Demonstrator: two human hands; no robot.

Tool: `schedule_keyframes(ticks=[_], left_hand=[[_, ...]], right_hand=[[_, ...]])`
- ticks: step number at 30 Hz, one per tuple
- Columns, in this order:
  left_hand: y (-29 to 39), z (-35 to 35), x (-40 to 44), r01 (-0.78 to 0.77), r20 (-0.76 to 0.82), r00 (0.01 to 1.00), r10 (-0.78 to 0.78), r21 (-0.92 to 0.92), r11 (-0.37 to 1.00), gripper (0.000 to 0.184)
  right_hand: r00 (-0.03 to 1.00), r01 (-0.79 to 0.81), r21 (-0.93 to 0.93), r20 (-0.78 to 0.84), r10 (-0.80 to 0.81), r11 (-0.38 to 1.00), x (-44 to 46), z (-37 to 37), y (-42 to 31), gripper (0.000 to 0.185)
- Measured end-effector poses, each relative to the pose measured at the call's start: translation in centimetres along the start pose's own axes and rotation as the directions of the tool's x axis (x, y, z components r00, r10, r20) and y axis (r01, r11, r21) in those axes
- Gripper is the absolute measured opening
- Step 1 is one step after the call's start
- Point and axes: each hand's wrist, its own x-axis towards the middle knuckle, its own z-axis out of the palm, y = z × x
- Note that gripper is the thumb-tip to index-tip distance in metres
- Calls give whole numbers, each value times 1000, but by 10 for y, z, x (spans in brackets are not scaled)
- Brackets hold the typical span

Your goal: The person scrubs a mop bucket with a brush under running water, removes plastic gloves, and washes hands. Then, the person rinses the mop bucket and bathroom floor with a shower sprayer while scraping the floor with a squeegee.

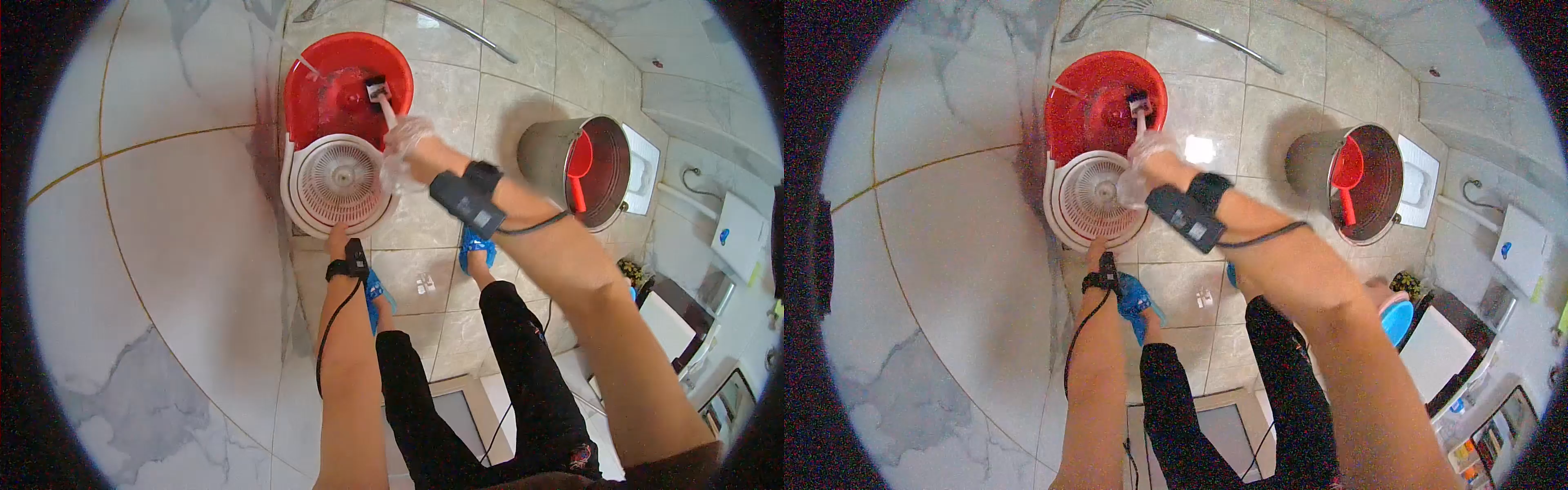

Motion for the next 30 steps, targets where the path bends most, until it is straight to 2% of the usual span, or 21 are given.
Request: schedule_keyframes(ticks=[1, 3, 5, 7, 9, 10, 11, 12, 13, 14, 16, 17, 18, 21, 22, 23, 24, 26, 28, 29, 30], left_hand=[[-7, -1, 4, -35, 12, 999, 34, 33, 999, 31], [-24, -2, 14, -100, 47, 994, 96, 86, 991, 32], [-48, -2, 26, -158, 69, 986, 151, 113, 981, 33], [-52, 2, 29, -155, -1, 988, 156, 68, 986, 36], [-41, 10, 17, -171, -148, 971, 188, 119, 978, 40], [-26, 11, 8, -169, -175, 963, 203, 190, 967, 42], [8, -2, -10, -159, -103, 973, 207, 352, 922, 43], [17, -5, -14, -190, -81, 965, 251, 447, 874, 44], [14, -7, -13, -219, -58, 954, 294, 537, 815, 44], [11, -5, -14, -277, -75, 920, 384, 570, 774, 44], [20, -6, -18, -271, -52, 921, 386, 624, 732, 44], [30, -9, -20, -213, -12, 957, 289, 647, 732, 44], [43, -13, -25, -155, 23, 982, 189, 670, 726, 44], [51, -21, -28, -222, 106, 973, 204, 659, 718, 48], [32, -21, -14, -239, 112, 969, 221, 656, 716, 46], [-2, -20, 5, -256, 122, 964, 235, 653, 713, 44], [-22, -18, 16, -280, 135, 958, 255, 648, 709, 43], [22, -15, -17, -284, 57, 949, 310, 584, 761, 45], [57, -19, -40, -238, 17, 962, 271, 532, 813, 48], [67, -20, -44, -194, 29, 977, 209, 514, 836, 51], [73, -23, -43, -151, 37, 988, 153, 498, 854, 53]], right_hand=[[988, -60, -25, 139, 63, 998, 2, -1, -15, 14], [990, 15, 169, -142, 10, 985, -11, 30, -21, 16], [997, -80, 224, 32, 75, 971, -16, 21, -32, 18], [990, -141, 347, 62, 127, 927, -20, 3, -40, 20], [981, -138, 538, -44, 191, 832, -35, -23, -35, 21], [988, -150, 494, 114, 108, 856, -35, -33, -24, 25], [994, 18, 585, -100, 50, 811, -41, -18, -11, 16], [960, -249, 945, 211, 186, 212, -29, -19, 1, 13], [849, -423, 757, 523, 75, -498, -14, -21, 10, 10], [723, -392, 123, 653, -223, -912, -9, -21, 15, 9], [743, -299, 290, 669, -31, -909, -4, -37, 8, 9], [742, -256, 367, 668, 62, -894, -3, -40, 3, 10], [772, -354, 473, 635, 33, -807, 3, -10, 19, 9], [632, -497, 729, 676, 379, -471, 4, 6, 3, 15], [758, -576, 810, 580, 300, -110, -9, 10, 10, 19], [860, -508, 820, 465, 211, 263, -22, 12, 16, 25], [897, -441, 855, 415, 151, 272, -36, 4, 16, 27], [989, 35, 537, 105, -108, 843, -56, 9, 24, 31], [964, 247, 372, 2, -267, 895, -74, 22, 27, 33], [985, -1, 540, 145, -91, 842, -91, 5, 5, 37], [899, -437, 794, 374, 228, 423, -96, -17, -14, 42]])
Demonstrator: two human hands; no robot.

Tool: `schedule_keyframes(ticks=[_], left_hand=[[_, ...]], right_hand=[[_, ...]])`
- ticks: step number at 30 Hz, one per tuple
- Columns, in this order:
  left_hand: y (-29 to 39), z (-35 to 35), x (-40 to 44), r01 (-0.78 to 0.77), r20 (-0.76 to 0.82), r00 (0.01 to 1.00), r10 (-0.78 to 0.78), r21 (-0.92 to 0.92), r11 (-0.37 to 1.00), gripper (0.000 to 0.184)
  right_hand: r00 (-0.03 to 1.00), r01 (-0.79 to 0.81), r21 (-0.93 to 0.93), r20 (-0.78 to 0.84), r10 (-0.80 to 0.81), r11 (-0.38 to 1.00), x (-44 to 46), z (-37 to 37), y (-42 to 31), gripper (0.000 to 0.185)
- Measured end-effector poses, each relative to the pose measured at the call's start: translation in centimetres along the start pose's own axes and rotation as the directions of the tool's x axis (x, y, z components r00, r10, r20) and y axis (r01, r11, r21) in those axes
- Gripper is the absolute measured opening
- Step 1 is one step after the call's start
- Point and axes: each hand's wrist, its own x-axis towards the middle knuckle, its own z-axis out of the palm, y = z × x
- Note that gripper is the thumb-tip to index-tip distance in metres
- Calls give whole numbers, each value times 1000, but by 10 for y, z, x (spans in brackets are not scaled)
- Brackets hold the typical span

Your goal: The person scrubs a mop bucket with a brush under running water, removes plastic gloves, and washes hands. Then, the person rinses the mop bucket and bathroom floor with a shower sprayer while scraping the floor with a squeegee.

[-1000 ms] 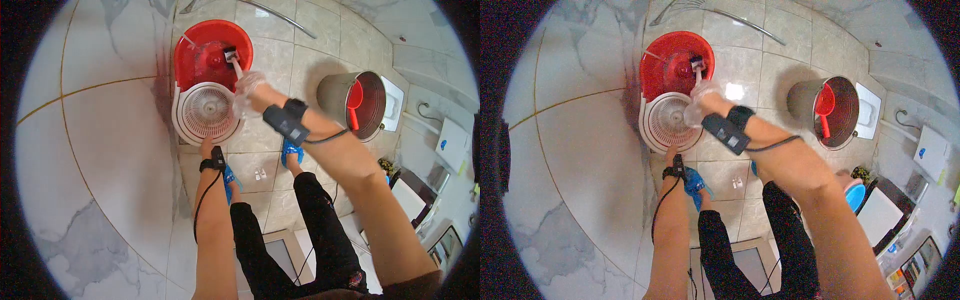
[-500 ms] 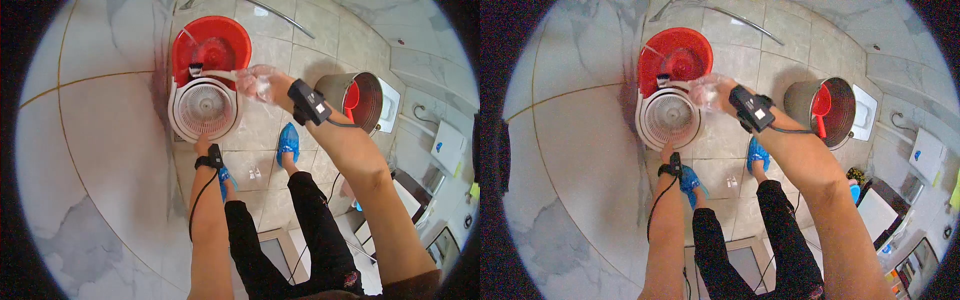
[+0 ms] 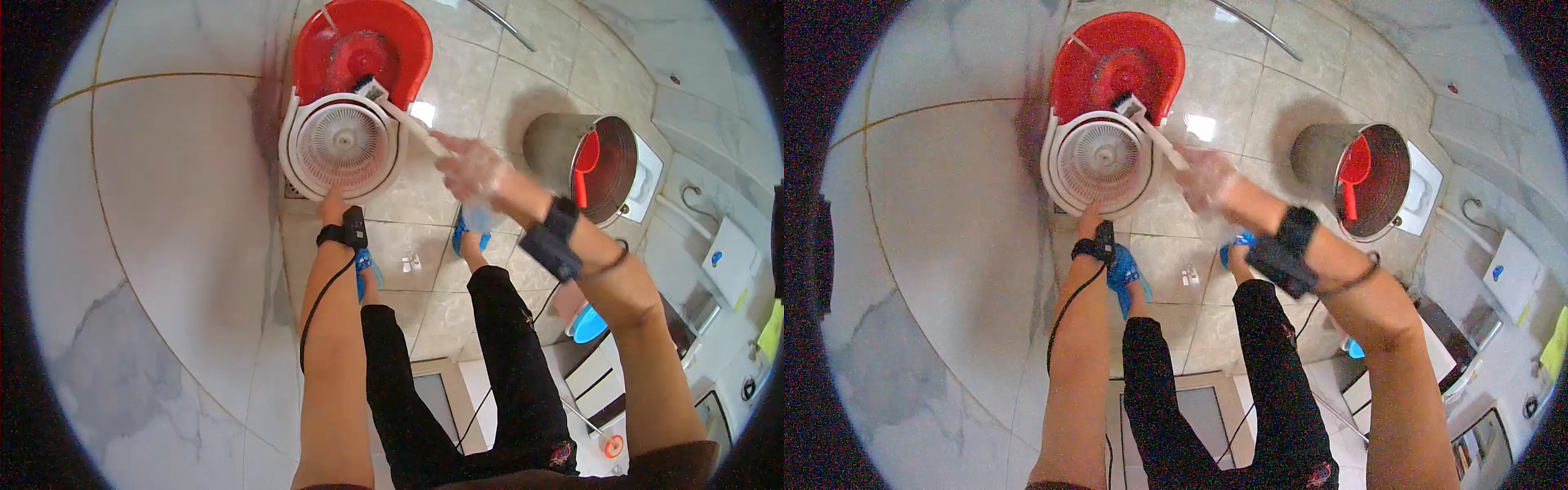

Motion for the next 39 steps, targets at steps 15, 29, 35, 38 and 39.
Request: schedule_keyframes(ticks=[15, 29, 35, 38, 39], left_hand=[[92, -75, 106, 19, 3, 994, -111, -988, 152, 43], [78, -96, 136, -130, -220, 958, -183, -904, 406, 47], [111, -150, 135, -160, -184, 983, -22, -904, 396, 71], [106, -144, 158, -126, -140, 990, -27, -945, 301, 79], [118, -150, 143, -71, -119, 989, -83, -897, 436, 79]], right_hand=[[926, -167, 486, -222, 306, 858, -8, 30, -21, 49], [931, 95, 332, -364, 35, 938, 27, 65, 27, 31], [930, 147, 436, -367, 26, 888, 82, 33, -2, 26], [904, 247, 288, -413, -112, 925, 89, 70, 14, 26], [907, 255, 259, -397, -139, 932, 81, 81, 13, 27]])
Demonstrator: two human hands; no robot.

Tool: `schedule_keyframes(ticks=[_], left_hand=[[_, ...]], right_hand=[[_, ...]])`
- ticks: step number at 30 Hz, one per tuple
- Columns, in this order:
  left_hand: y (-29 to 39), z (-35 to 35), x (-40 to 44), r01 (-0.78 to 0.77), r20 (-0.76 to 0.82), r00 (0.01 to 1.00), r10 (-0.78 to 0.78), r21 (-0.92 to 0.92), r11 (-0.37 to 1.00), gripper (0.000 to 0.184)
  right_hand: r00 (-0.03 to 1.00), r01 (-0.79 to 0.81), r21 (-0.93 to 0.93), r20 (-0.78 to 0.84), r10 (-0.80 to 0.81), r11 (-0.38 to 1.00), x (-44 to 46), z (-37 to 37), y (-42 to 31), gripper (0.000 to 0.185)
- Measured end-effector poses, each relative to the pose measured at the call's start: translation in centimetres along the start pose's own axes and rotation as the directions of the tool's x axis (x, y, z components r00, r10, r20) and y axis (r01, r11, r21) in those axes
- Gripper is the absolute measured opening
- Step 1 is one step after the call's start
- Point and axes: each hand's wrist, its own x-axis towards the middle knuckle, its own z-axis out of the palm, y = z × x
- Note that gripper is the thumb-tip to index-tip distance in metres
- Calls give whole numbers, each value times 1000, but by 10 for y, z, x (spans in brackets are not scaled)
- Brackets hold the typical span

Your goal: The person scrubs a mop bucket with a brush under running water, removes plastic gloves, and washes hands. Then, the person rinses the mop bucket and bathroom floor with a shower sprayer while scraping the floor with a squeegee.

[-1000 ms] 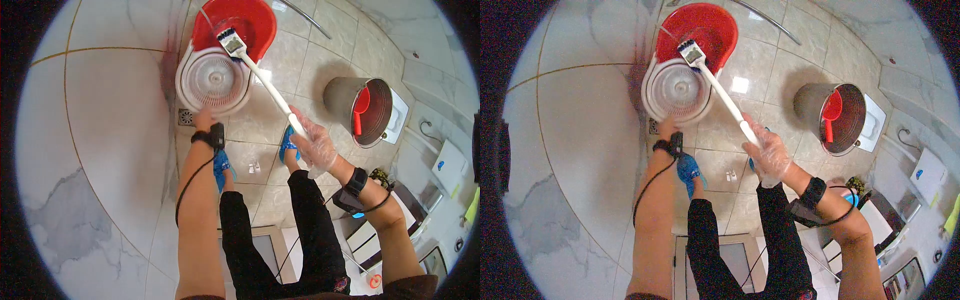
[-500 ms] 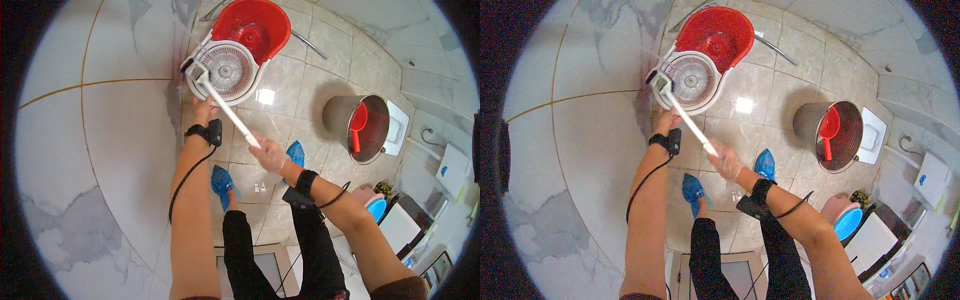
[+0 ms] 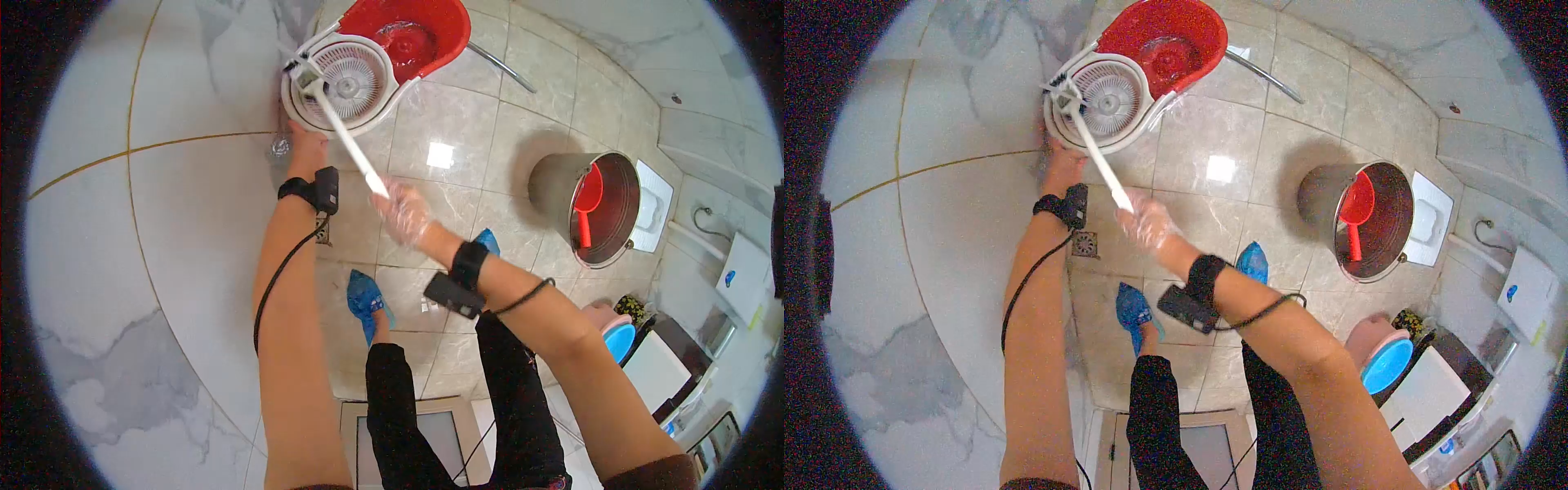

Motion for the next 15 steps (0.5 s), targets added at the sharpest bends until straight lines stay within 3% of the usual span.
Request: schedule_keyframes(ticks=[2, 3, 5, 6, 7, 8, 9, 10, 11, 13, 15], left_hand=[[37, 22, -41, 85, -95, 994, -60, 284, 955, 79], [-1, 5, -7, -62, -101, 990, 99, 315, 947, 82], [-34, -11, 31, -179, -113, 956, 272, 511, 841, 83], [-39, -13, 38, -228, -104, 928, 358, 601, 766, 84], [-41, -11, 34, -228, -80, 942, 326, 561, 796, 83], [-40, -9, 30, -232, -55, 951, 303, 518, 823, 82], [-36, -8, 25, -236, -32, 958, 284, 475, 848, 81], [-33, -6, 18, -236, -3, 964, 264, 434, 869, 81], [-29, -5, 10, -234, 27, 970, 243, 394, 889, 80], [-16, -8, -11, -222, 84, 975, 206, 319, 921, 78], [2, -18, -37, -146, 167, 984, 66, 535, 832, 73]], right_hand=[[936, -348, 155, 116, 333, 924, -26, -9, -37, 28], [853, -519, 216, 192, 486, 827, -38, -18, -52, 29], [833, -524, -74, 162, 529, 848, -38, -52, -52, 30], [801, -573, -101, 139, 582, 813, -31, -68, -60, 30], [766, -620, -126, 116, 632, 774, -24, -85, -68, 30], [700, -708, -31, 100, 707, 706, -10, -97, -86, 29], [935, -246, -470, 114, 335, 848, 10, -101, -79, 29], [949, 282, -751, 310, -57, 597, 29, -104, -62, 29], [738, 648, -759, 604, -301, 65, 38, -103, -51, 28], [809, 584, -532, 447, -382, 613, 45, -77, -55, 26], [734, 678, -437, 449, -510, 591, 41, -64, -60, 23]])
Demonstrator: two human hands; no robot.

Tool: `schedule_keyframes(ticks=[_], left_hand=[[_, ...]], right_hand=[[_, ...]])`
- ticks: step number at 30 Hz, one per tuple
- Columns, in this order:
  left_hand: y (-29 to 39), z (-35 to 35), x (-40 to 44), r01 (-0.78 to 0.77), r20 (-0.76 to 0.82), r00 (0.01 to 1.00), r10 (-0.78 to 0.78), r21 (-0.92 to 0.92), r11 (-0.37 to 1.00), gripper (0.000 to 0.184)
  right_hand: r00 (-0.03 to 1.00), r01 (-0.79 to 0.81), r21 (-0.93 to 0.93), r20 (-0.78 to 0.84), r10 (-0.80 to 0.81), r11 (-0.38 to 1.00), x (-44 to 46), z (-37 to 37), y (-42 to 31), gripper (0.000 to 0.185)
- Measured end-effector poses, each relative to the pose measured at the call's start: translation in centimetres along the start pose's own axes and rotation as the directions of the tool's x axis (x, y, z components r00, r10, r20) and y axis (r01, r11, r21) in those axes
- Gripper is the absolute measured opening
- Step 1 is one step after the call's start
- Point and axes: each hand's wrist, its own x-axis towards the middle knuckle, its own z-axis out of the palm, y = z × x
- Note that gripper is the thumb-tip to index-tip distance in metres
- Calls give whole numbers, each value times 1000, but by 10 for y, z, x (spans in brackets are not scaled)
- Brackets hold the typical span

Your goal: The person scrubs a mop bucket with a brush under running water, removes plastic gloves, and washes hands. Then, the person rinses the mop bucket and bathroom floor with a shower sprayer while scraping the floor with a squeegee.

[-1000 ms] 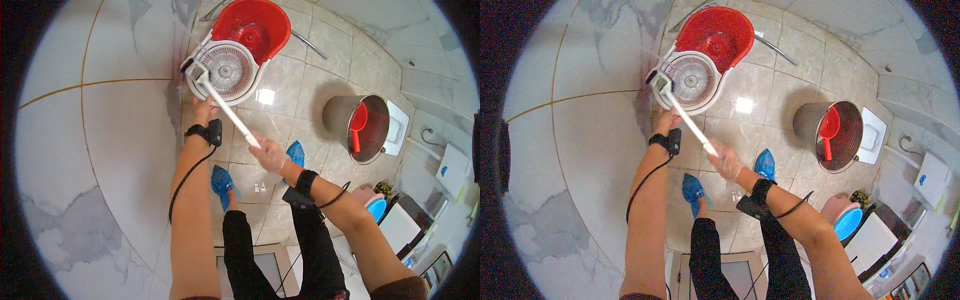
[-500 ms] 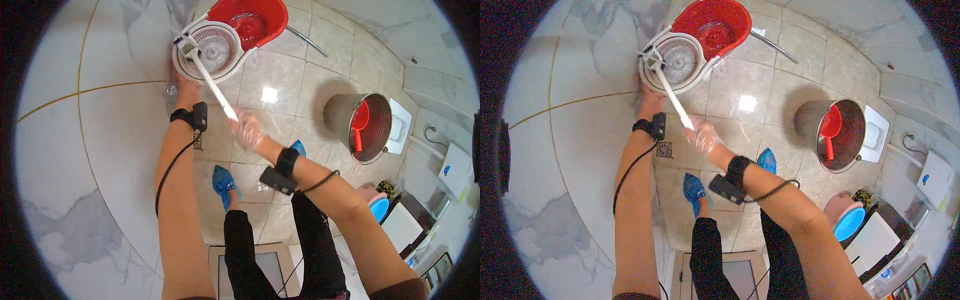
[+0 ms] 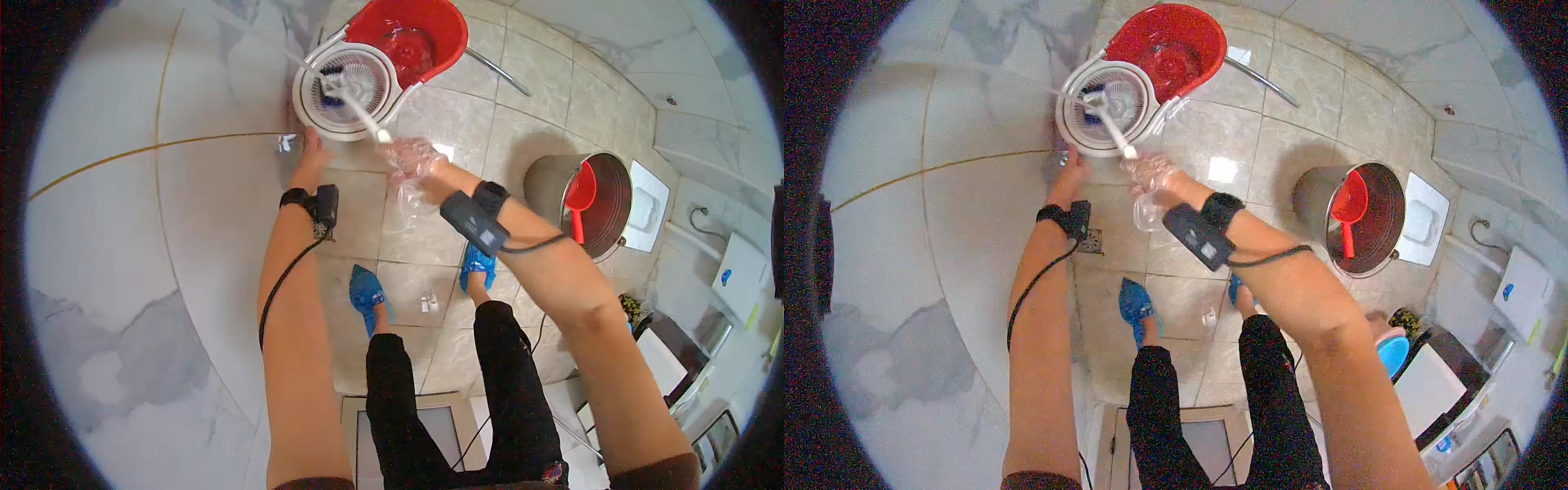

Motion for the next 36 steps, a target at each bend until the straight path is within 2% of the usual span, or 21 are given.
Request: schedule_keyframes(ticks=[1, 3, 5, 6, 7, 9, 11, 13, 14, 16, 17, 18, 22, 25, 26, 27, 28, 31, 33, 34, 36], left_hand=[[9, -5, -8, 1, 19, 1000, -2, 71, 997, 71], [7, -10, -19, -36, 12, 999, 34, 163, 986, 69], [8, -14, -35, -71, -62, 995, 80, 131, 989, 72], [14, -16, -54, -74, -115, 990, 82, 74, 995, 75], [26, -17, -72, -84, -168, 982, 85, 12, 996, 78], [50, -31, -109, 95, -51, 994, -96, -21, 995, 77], [78, -38, -153, 193, -21, 979, -201, -195, 961, 74], [106, -37, -205, 176, -68, 967, -244, -512, 841, 71], [113, -40, -220, 184, -74, 964, -255, -506, 843, 69], [117, -46, -242, 196, -90, 957, -277, -503, 841, 65], [129, -47, -257, 169, -111, 961, -255, -495, 852, 63], [146, -46, -266, 140, -126, 966, -227, -486, 863, 62], [160, -41, -249, 3, -177, 977, -116, -537, 844, 56], [156, -30, -226, -13, -115, 991, -67, -582, 813, 58], [156, -25, -226, 47, -94, 987, -131, -613, 789, 58], [164, -21, -225, 106, -62, 981, -186, -635, 766, 58], [169, -19, -221, 164, -25, 971, -237, -651, 741, 58], [168, -23, -224, 221, 16, 957, -289, -683, 696, 55], [153, -34, -224, 240, 35, 956, -292, -666, 706, 54], [144, -40, -224, 248, 45, 956, -291, -656, 713, 53], [133, -49, -219, 273, 19, 944, -330, -609, 745, 51]], right_hand=[[997, 64, 21, -38, -63, 998, 4, 2, -8, 22], [976, 89, -217, 212, -42, 972, -5, -4, -10, 25], [951, 290, -532, 254, -177, 795, -29, -16, 6, 27], [864, -338, -395, 229, 448, 854, -14, -38, -19, 26], [399, -840, -257, 307, 864, 479, 2, -66, -46, 25], [482, -762, -379, 209, 851, 525, 7, -92, -63, 25], [557, -721, -419, 123, 821, 552, 9, -114, -74, 22], [607, -725, -381, 41, 793, 574, 5, -124, -79, 18], [583, -699, -420, 135, 801, 579, 3, -116, -54, 29], [604, -213, -684, 469, 645, 698, 2, -108, -35, 27], [519, 66, -706, 627, 580, 705, -1, -108, -36, 26], [509, 315, -721, 677, 532, 617, 8, -121, -67, 24], [734, 130, -684, 553, 394, 718, 9, -91, -39, 24], [861, -2, -600, 406, 306, 800, 9, -55, -25, 24], [921, -145, -561, 225, 318, 815, 16, -44, -28, 17], [1000, -21, -391, 2, 23, 920, 22, -21, -15, 15], [932, 160, -268, -276, -234, 950, 29, 3, 0, 14], [983, 78, -132, -152, -98, 988, 59, 48, 3, 19], [971, -238, -251, -54, 232, 938, 42, 74, 10, 15], [919, -380, -318, -24, 394, 869, 46, 60, -14, 13], [755, -523, -365, 221, 617, 770, 52, -29, -63, 12]])
